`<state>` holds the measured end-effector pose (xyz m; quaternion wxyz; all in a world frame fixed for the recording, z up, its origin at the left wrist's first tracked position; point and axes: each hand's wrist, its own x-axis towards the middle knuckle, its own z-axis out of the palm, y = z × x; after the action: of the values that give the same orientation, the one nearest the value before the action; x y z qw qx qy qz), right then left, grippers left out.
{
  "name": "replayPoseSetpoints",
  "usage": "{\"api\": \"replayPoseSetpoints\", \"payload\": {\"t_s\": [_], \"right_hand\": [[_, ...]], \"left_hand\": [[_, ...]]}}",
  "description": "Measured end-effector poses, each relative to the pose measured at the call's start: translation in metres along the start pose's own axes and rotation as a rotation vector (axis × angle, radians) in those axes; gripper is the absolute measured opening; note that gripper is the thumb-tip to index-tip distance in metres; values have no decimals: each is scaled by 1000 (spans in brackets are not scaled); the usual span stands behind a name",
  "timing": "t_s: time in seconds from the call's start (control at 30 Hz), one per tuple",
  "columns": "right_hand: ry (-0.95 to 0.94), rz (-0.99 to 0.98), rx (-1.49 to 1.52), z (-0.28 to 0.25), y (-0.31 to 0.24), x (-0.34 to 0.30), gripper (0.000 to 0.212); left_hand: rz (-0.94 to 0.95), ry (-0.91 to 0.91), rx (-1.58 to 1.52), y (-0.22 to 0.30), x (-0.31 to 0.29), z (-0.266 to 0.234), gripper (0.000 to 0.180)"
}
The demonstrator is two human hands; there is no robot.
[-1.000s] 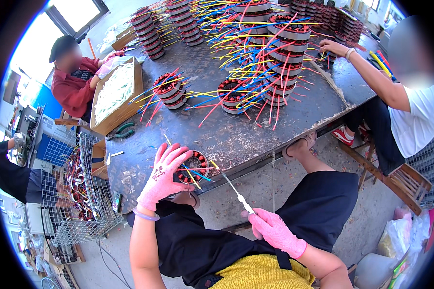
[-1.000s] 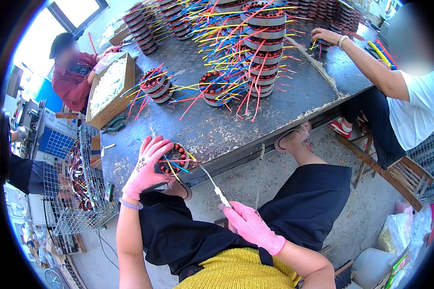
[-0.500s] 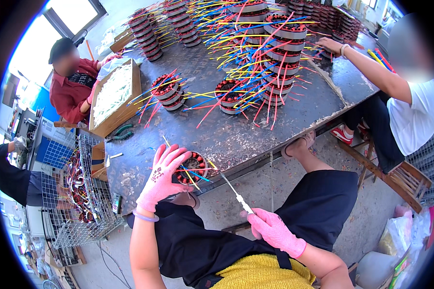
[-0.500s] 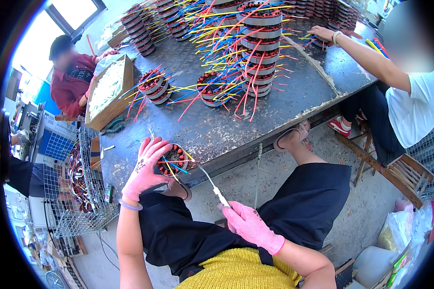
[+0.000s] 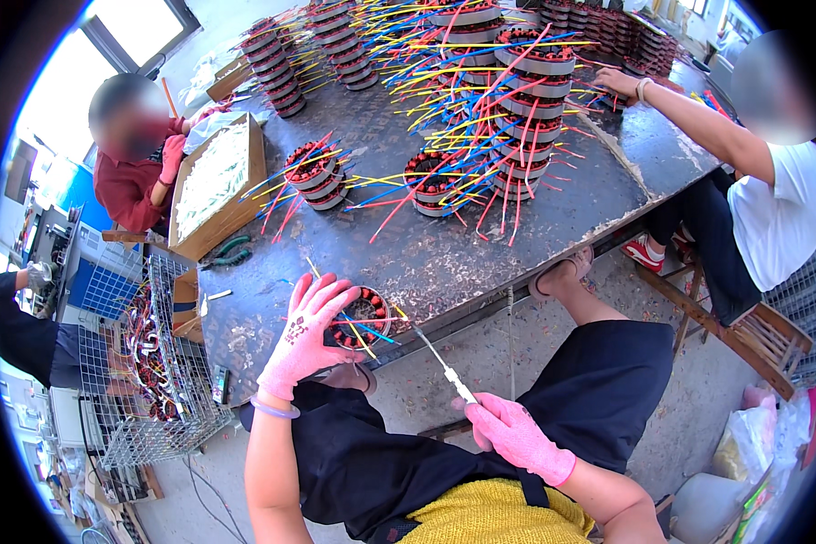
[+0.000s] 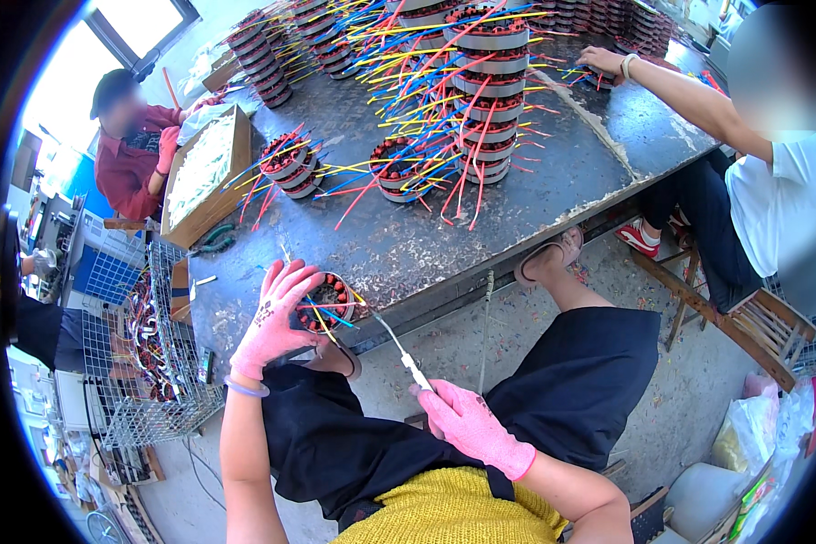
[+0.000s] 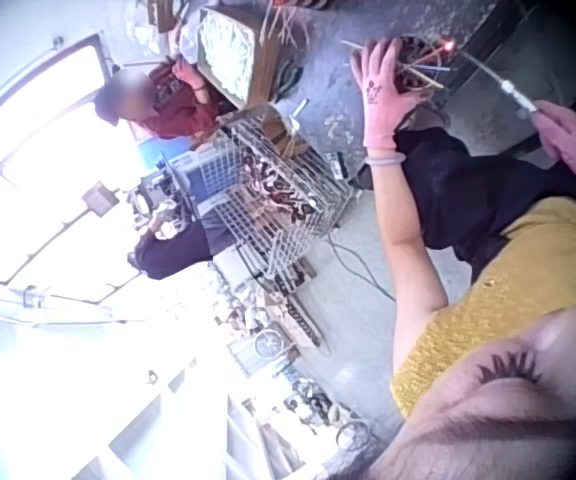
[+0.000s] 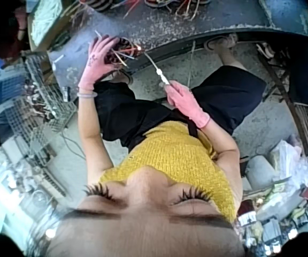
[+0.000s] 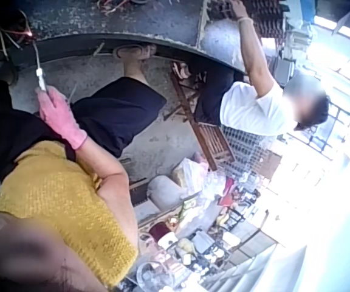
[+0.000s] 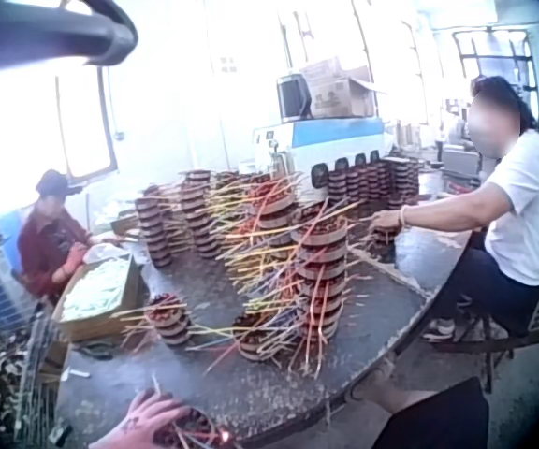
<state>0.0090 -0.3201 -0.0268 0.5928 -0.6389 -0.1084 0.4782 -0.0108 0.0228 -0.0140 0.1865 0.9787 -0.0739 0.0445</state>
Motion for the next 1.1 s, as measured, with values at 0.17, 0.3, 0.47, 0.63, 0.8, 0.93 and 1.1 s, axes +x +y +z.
{"api": "replayPoseSetpoints", "payload": {"t_s": [0.17,0.3,0.47,0.63,0.8,0.93,1.1], "right_hand": [[22,0,73,-1,8,0,38],[60,5,129,-5,5,-4,38],[106,-74,91,-17,17,-12,37],[161,-97,233,-26,3,-37,35],[270,-173,64,-37,0,-49,39],[303,-175,150,-52,2,-57,37],[332,-216,131,-64,1,-57,40]], "left_hand": [[-8,6,-6,3,2,-1,94],[-1,51,-7,7,7,-1,89],[-17,97,3,10,10,6,89],[-13,109,-115,0,1,7,89],[-176,126,-193,13,9,-15,86],[-212,292,-187,43,8,-50,86],[-178,400,-184,75,11,-82,86]]}}
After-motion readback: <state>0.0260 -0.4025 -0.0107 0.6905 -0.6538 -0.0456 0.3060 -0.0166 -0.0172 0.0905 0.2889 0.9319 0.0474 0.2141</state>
